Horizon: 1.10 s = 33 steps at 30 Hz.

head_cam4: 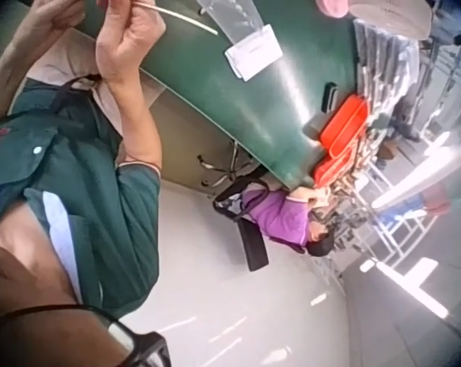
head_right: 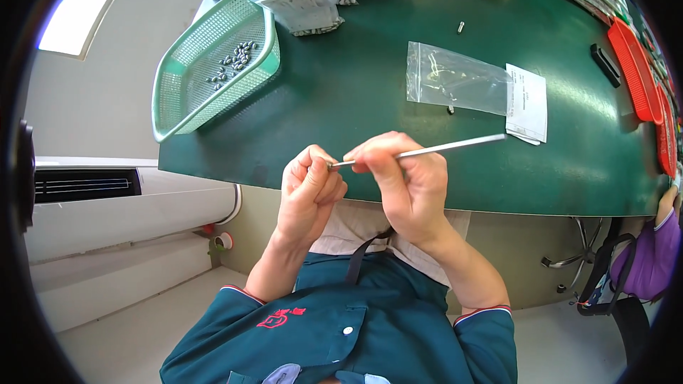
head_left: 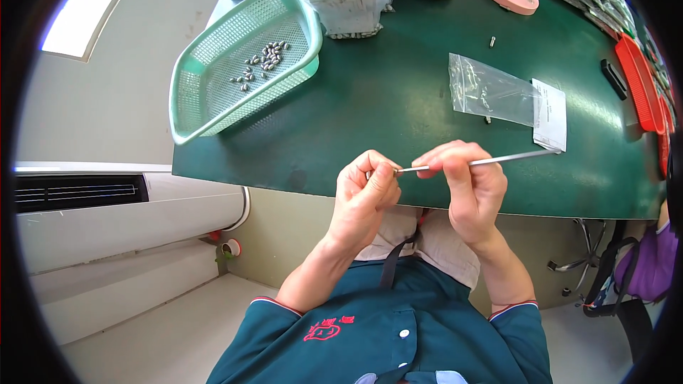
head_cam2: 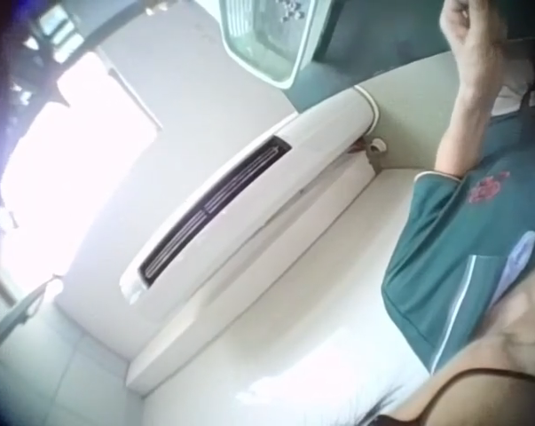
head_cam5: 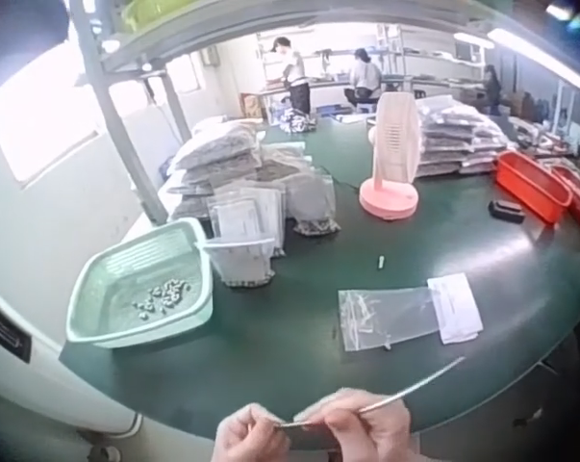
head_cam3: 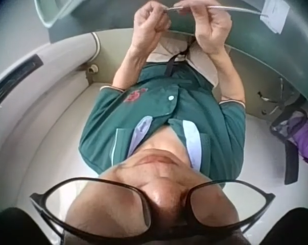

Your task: Thread small metal components onto a thin rod for inspection or cleaning on a factory workbench.

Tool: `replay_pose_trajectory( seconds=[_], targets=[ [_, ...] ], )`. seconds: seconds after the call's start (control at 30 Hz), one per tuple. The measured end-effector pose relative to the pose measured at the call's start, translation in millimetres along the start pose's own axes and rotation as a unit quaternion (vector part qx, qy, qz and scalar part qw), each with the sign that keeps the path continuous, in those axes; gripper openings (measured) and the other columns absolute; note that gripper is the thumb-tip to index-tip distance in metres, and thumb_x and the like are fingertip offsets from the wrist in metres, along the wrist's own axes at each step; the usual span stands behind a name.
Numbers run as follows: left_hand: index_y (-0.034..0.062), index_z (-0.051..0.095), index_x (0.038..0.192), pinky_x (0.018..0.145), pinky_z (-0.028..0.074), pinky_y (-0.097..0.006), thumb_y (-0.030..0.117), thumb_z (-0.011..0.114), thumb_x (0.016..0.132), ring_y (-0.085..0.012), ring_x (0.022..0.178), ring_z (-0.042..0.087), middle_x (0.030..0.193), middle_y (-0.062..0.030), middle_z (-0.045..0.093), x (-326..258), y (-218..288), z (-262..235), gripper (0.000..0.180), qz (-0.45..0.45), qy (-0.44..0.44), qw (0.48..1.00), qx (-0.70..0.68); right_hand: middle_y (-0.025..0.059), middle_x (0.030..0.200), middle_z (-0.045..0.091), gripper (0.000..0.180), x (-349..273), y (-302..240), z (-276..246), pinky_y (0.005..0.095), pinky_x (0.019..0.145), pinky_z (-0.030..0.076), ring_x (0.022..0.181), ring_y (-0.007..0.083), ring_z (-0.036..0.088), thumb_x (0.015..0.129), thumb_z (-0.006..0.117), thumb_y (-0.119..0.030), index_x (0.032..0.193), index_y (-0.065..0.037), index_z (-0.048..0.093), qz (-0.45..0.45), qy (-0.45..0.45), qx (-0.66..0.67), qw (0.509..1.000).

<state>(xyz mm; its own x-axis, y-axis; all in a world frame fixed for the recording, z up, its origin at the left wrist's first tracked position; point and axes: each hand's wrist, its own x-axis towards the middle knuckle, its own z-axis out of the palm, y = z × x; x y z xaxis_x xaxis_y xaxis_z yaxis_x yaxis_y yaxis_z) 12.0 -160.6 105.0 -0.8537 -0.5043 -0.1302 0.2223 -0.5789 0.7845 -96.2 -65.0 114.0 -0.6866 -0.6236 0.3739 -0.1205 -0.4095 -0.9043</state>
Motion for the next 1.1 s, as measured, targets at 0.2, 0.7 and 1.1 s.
replay_pose_trajectory(
  seconds=[0.2, 0.7, 1.1],
  targets=[
    [0.0056, 0.05, 0.079, 0.044, 0.018, -0.021, 0.018, 0.045, 0.092, -0.0032, 0.044, 0.019, 0.051, 0.0065, 0.03, 9.0, -1.9, -7.8, 0.02, -0.008, 0.058, 0.998, 0.04, 0.0124, 0.078, 0.061, 0.016, -2.1, 19.9, 3.8, 0.0249, 0.061, 0.047, 0.067, 0.0151, 0.058, 0.089, 0.049, -0.009, 0.078, 0.002, 0.054, -0.054, -0.015, -0.081, 0.995],
    [0.0017, 0.056, 0.07, 0.047, 0.043, -0.03, 0.001, 0.065, 0.072, -0.0247, 0.049, 0.055, 0.06, -0.011, 0.057, 67.1, 37.1, -56.5, 0.009, 0.322, -0.049, 0.587, 0.741, 0.0149, 0.074, 0.06, 0.012, -31.4, 38.7, -21.0, 0.0271, 0.059, 0.048, 0.067, 0.022, 0.059, 0.087, 0.048, -0.003, 0.079, 0.004, 0.053, -0.127, 0.164, -0.12, 0.971],
    [0.0005, 0.06, 0.074, 0.048, 0.043, -0.026, -0.001, 0.064, 0.072, -0.0207, 0.049, 0.054, 0.062, -0.0115, 0.058, 58.2, 52.8, -68.0, 0.004, 0.271, -0.045, 0.581, 0.766, 0.015, 0.074, 0.06, 0.013, -31.6, 37.8, -21.4, 0.0266, 0.057, 0.048, 0.066, 0.021, 0.058, 0.087, 0.05, -0.004, 0.079, 0.005, 0.053, -0.099, 0.142, -0.131, 0.976]
  ],
)
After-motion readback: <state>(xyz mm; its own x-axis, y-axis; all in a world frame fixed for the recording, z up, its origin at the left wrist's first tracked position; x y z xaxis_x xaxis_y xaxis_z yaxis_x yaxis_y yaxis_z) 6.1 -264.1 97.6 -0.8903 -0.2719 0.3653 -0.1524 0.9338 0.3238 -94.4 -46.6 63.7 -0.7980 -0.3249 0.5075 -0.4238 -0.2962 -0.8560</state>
